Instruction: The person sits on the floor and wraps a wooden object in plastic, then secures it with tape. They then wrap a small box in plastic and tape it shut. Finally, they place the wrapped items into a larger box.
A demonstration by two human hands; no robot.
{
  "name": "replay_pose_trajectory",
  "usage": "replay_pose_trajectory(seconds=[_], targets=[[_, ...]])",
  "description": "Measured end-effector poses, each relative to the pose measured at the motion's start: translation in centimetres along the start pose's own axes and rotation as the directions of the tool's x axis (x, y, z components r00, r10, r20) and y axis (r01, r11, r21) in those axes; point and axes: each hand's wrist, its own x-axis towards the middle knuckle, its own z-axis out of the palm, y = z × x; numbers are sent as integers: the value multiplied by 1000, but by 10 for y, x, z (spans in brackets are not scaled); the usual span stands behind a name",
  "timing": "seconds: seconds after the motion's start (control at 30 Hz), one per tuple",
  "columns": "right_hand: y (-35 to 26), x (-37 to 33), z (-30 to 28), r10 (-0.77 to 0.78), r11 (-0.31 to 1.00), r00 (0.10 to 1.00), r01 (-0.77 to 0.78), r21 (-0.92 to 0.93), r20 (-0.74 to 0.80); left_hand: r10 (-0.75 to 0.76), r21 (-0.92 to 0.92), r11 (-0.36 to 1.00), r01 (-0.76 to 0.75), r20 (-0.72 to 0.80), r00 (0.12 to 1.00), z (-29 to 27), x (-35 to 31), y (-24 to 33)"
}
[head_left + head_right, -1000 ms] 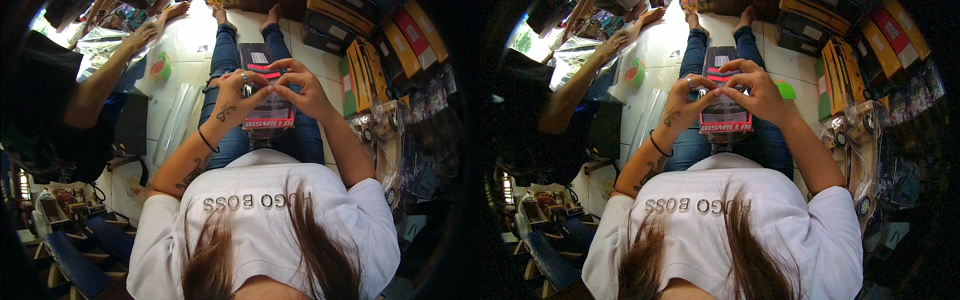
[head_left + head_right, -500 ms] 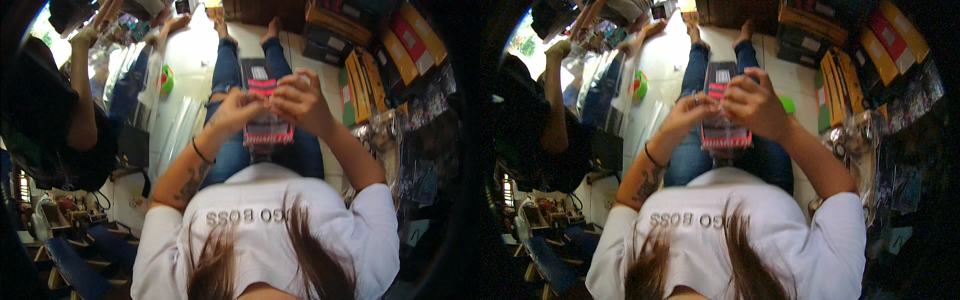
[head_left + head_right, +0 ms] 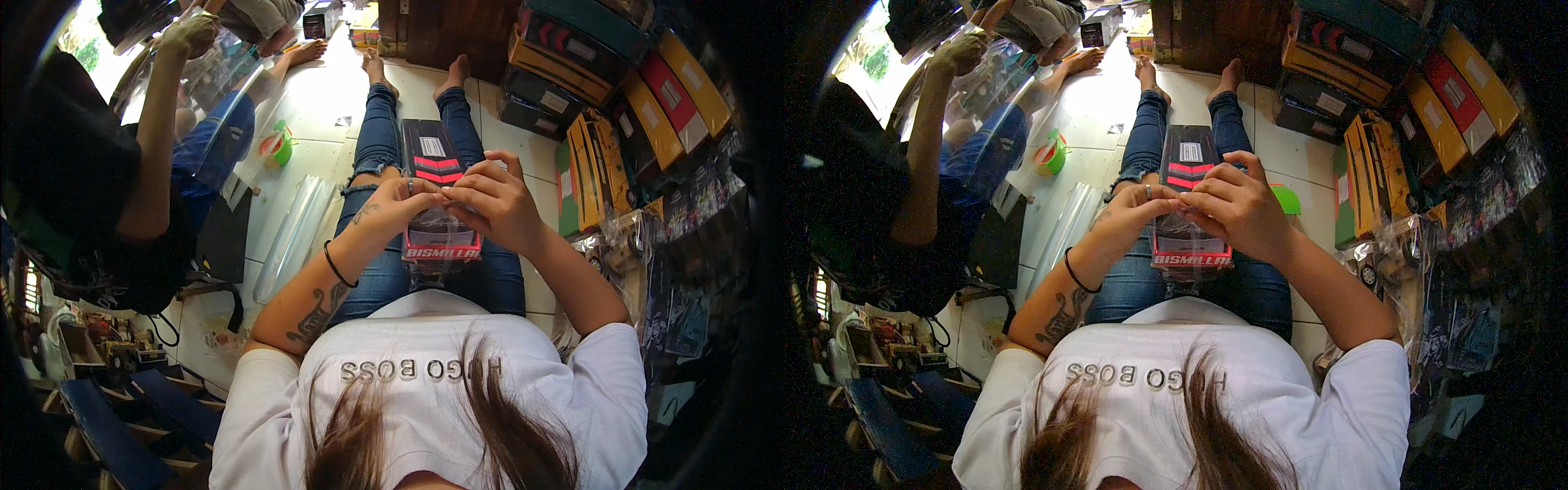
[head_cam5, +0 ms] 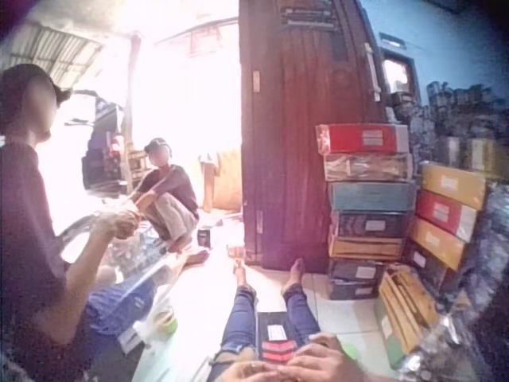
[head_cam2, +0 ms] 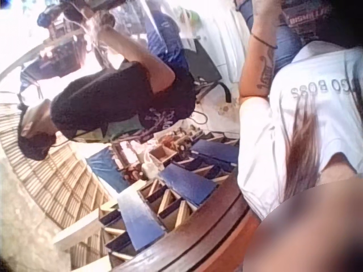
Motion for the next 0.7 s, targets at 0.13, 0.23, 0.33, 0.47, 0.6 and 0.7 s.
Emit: replay_pose_trajectory(seconds=[0.13,0.23,0.33,0.47,0.6,0.7], targets=[[2,3,-1,1,1000,1000,-1,-16,-4,72,239,969,-59,-43,997,-2,-1,-1],[-1,0,-3,-49,993,997,42,-110,-62,26,121,992,-19,-60,998,-2,0,-1],[-1,-2,-3,-100,982,995,96,-163,-19,-7,43,999,9,-49,999,1,0,-1],[7,0,-2,-69,995,997,70,-68,27,120,247,966,-83,-141,983,6,-1,1],[11,6,-5,126,960,976,-165,226,179,186,583,803,-123,-50,981,2,-6,8],[8,7,-8,209,949,977,-215,230,50,339,736,638,-224,-8,941,0,-7,9]])
